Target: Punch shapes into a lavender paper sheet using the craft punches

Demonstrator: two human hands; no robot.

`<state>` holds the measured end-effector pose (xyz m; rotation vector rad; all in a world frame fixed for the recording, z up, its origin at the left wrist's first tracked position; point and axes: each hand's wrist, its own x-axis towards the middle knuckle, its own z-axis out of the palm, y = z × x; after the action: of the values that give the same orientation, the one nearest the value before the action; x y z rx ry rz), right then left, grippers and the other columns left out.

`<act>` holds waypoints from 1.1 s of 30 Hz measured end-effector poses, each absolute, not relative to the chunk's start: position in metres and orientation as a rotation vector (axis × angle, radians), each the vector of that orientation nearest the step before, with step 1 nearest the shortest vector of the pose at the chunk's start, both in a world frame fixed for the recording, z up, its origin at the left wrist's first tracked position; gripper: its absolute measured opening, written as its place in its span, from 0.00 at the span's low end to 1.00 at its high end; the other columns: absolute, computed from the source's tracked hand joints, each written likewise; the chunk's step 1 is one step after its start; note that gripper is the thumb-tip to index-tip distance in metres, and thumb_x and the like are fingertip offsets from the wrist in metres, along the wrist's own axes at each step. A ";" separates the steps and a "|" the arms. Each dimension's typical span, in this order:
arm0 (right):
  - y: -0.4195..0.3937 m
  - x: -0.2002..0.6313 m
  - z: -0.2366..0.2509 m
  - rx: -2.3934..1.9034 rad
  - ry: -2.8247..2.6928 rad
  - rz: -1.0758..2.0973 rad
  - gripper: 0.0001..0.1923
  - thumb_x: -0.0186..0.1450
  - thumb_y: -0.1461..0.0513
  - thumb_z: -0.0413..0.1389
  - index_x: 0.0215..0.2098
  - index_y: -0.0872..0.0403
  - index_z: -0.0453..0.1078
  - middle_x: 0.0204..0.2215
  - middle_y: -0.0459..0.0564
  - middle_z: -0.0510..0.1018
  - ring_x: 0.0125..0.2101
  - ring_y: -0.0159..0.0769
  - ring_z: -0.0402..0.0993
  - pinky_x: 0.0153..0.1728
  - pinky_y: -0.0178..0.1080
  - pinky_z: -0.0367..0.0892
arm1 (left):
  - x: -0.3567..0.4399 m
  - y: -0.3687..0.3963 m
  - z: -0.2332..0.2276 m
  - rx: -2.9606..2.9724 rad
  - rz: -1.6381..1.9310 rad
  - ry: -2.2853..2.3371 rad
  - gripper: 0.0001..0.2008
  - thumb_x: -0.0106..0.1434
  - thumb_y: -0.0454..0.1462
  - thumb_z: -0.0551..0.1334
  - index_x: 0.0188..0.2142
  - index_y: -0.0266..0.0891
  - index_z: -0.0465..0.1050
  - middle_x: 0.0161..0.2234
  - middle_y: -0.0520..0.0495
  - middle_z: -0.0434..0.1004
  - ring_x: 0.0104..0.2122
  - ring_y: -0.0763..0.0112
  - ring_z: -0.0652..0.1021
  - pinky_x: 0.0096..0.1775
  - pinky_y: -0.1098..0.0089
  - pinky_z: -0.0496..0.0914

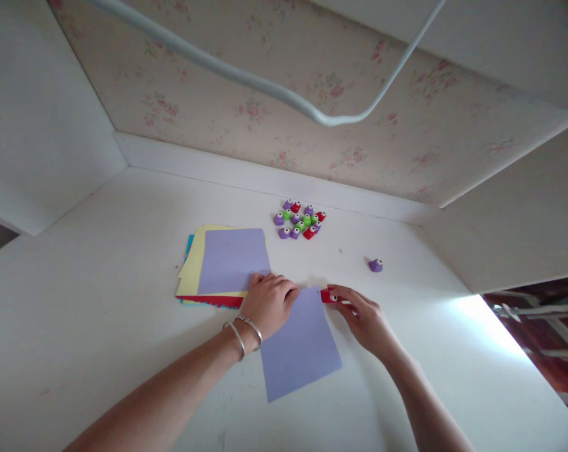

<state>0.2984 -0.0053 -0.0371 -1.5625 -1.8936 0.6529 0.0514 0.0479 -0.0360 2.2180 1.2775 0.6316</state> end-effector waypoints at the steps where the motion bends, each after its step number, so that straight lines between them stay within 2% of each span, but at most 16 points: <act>1: -0.005 0.298 -0.036 -1.553 -1.906 0.644 0.12 0.71 0.59 0.51 0.50 0.48 0.72 0.51 0.52 0.78 0.46 0.40 0.78 0.44 0.41 0.77 | 0.051 0.048 -0.036 2.215 0.633 1.280 0.14 0.72 0.42 0.54 0.36 0.43 0.77 0.36 0.51 0.79 0.42 0.70 0.75 0.47 0.63 0.56; 8: -0.006 0.295 -0.033 -1.533 -1.921 0.611 0.13 0.72 0.59 0.50 0.51 0.48 0.72 0.52 0.52 0.77 0.47 0.41 0.78 0.45 0.42 0.78 | 0.052 0.049 -0.037 2.198 0.638 1.282 0.14 0.71 0.42 0.54 0.35 0.43 0.77 0.36 0.50 0.80 0.41 0.69 0.76 0.47 0.63 0.57; 14: -0.006 0.296 -0.035 -1.558 -1.887 0.616 0.14 0.71 0.58 0.51 0.51 0.48 0.72 0.49 0.53 0.79 0.43 0.40 0.80 0.42 0.42 0.79 | 0.052 0.049 -0.037 2.192 0.644 1.277 0.15 0.71 0.42 0.54 0.35 0.43 0.77 0.36 0.50 0.80 0.41 0.69 0.76 0.48 0.63 0.57; 20: -0.007 0.294 -0.033 -1.577 -1.884 0.628 0.13 0.71 0.58 0.51 0.51 0.48 0.72 0.50 0.52 0.78 0.43 0.40 0.80 0.42 0.41 0.79 | 0.051 0.049 -0.037 2.185 0.645 1.276 0.15 0.71 0.42 0.54 0.35 0.42 0.77 0.36 0.49 0.80 0.41 0.69 0.75 0.48 0.62 0.58; 27: -0.007 0.294 -0.031 -1.555 -1.927 0.580 0.13 0.71 0.59 0.51 0.51 0.48 0.72 0.51 0.53 0.78 0.47 0.42 0.78 0.44 0.42 0.78 | 0.051 0.049 -0.036 2.175 0.639 1.269 0.14 0.71 0.42 0.55 0.35 0.42 0.78 0.36 0.49 0.80 0.42 0.69 0.76 0.48 0.63 0.58; 33: -0.007 0.295 -0.032 -1.573 -1.948 0.570 0.13 0.72 0.59 0.50 0.52 0.48 0.71 0.51 0.53 0.78 0.47 0.42 0.78 0.45 0.44 0.78 | 0.051 0.049 -0.035 2.163 0.641 1.279 0.14 0.71 0.42 0.55 0.35 0.43 0.78 0.36 0.50 0.80 0.41 0.69 0.76 0.47 0.64 0.58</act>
<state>0.2948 -0.0072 -0.0324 -1.5732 -1.9479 0.5701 0.0513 0.0490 -0.0355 2.1626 1.2794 0.6411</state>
